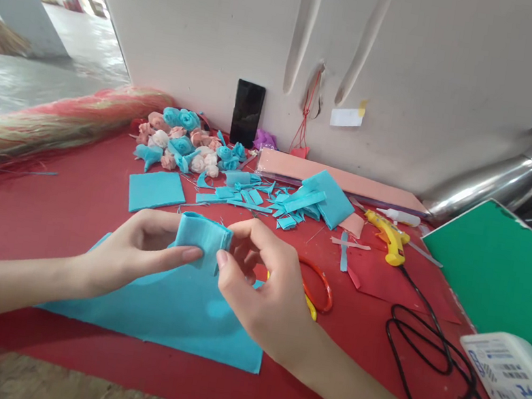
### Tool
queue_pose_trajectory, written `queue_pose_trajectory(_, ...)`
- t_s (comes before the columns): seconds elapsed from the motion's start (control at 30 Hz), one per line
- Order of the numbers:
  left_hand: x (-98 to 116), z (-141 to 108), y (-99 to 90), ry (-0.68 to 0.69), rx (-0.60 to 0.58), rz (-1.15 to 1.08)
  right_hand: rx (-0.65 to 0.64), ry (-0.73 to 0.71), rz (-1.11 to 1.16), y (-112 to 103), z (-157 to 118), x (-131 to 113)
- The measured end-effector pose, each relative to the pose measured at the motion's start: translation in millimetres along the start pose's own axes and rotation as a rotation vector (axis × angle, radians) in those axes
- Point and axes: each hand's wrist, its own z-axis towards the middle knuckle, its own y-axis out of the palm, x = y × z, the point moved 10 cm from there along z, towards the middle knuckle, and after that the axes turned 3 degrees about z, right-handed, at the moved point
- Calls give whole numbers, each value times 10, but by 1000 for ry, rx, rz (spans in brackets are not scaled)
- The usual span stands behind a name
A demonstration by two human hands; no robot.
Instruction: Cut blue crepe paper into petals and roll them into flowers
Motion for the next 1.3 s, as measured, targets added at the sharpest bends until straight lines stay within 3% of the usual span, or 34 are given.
queue_pose_trajectory(0.23, 37, -19, -11, 38, 16, 31, 27, -47, -77, 11, 3, -74)
queue_pose_trajectory(0.43, 208, -45, -25, 174, 39, 143, 19, -69, -154, 12, -58, -78)
queue_pose_trajectory(0.6, 330, -72, -43, 294, 60, 238, 74, -252, -310, -3, -93, -253)
queue_pose_trajectory(0.9, 417, -117, -91, 418, 82, 194, 133, -617, -622, 66, -245, -570)
queue_pose_trajectory(1.17, 454, -85, -78, 425, 64, 314, 50, -566, -648, 121, -157, -477)
queue_pose_trajectory(1.23, 444, -54, -61, 397, 52, 358, 16, -478, -600, 122, -102, -410)
queue_pose_trajectory(1.3, 419, -29, -62, 358, 45, 359, -38, -289, -456, 103, -17, -258)
